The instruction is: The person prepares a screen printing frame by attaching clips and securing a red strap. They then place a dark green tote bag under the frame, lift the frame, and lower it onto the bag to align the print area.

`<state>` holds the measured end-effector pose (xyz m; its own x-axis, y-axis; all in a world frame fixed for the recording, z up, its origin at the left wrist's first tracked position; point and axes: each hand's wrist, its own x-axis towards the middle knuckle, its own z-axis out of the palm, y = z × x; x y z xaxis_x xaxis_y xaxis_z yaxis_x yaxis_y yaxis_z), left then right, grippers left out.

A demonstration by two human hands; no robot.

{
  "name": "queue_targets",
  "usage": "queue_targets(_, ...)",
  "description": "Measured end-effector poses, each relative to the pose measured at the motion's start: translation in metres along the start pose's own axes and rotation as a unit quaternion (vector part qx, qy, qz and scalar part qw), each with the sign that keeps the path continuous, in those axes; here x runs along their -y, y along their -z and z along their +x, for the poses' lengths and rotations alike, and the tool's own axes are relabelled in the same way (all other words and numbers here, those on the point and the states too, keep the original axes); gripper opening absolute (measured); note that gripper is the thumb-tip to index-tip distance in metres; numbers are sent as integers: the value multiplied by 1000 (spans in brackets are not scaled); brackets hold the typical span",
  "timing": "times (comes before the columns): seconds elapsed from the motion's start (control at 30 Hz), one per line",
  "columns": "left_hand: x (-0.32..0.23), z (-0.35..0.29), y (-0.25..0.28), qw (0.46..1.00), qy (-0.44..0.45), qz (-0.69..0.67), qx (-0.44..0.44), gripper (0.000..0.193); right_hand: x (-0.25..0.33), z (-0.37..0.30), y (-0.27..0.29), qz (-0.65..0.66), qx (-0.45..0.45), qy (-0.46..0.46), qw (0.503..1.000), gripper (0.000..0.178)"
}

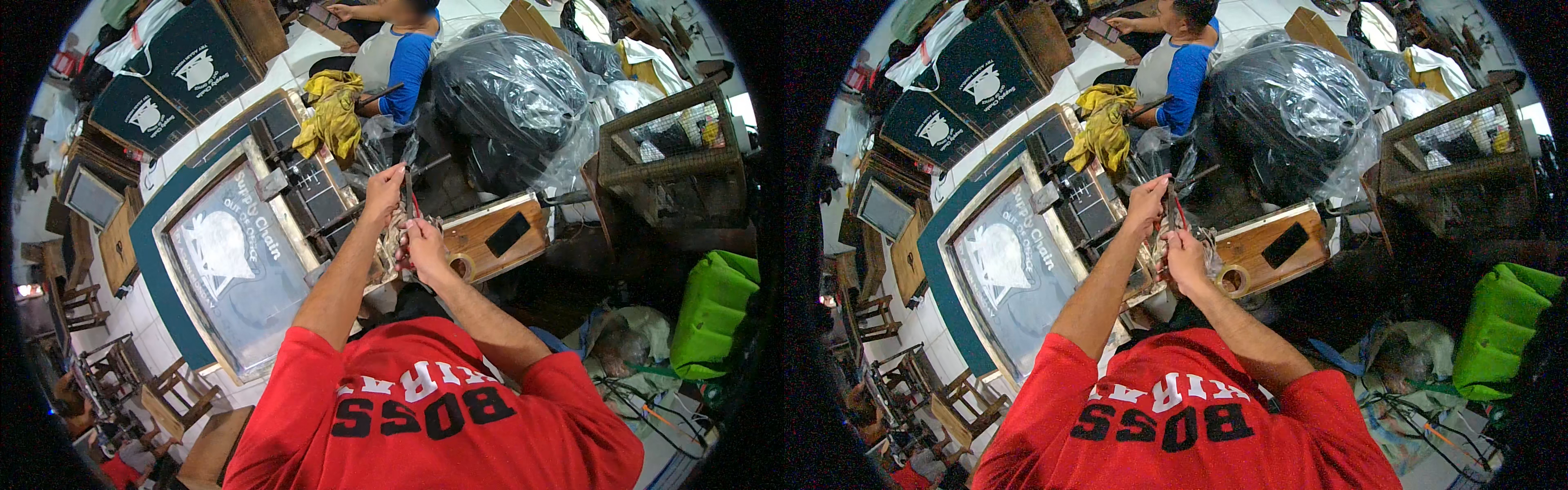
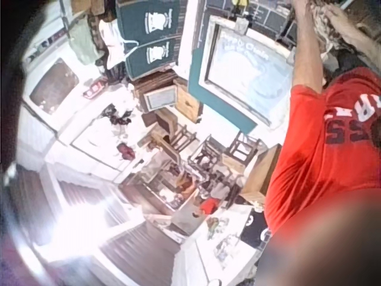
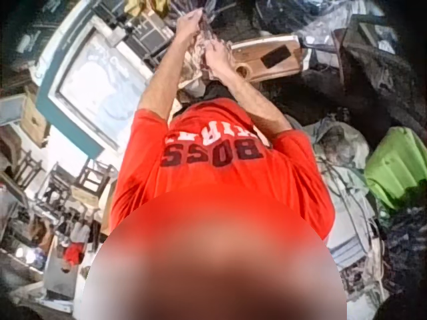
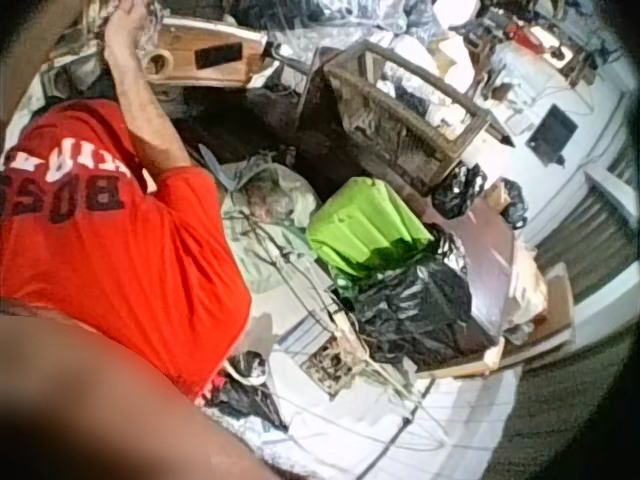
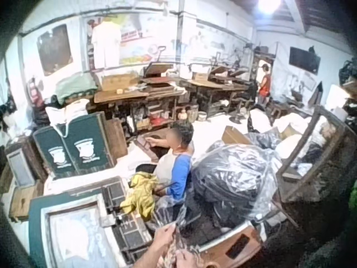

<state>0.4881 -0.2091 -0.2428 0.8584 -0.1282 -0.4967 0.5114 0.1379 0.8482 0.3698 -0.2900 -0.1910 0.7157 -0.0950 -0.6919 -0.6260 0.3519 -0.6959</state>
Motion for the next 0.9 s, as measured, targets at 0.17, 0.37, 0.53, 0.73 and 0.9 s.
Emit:
queue_targets(0.17, -5, 8, 2, 1000, 24, -4, -3, 26, 3, 2, -16, 43, 10, -18, 999, 19)
queue_targets(0.37, -7, 12, 3, 999, 38, 6, -3, 23, -12, 11, -10, -52, 28, 45, 997, 19)
queue_targets(0.53, -7, 16, 8, 999, 31, -6, 26, 20, -41, 34, -9, -171, 6, 146, 974, 20)
queue_targets(0.73, -7, 20, 11, 997, 49, -39, 52, 19, -43, 34, 9, -241, -6, 207, 948, 19)
queue_targets(0.9, -8, 16, 8, 996, 81, -38, 22, 20, -17, 19, 12, -75, 84, 79, 990, 18)
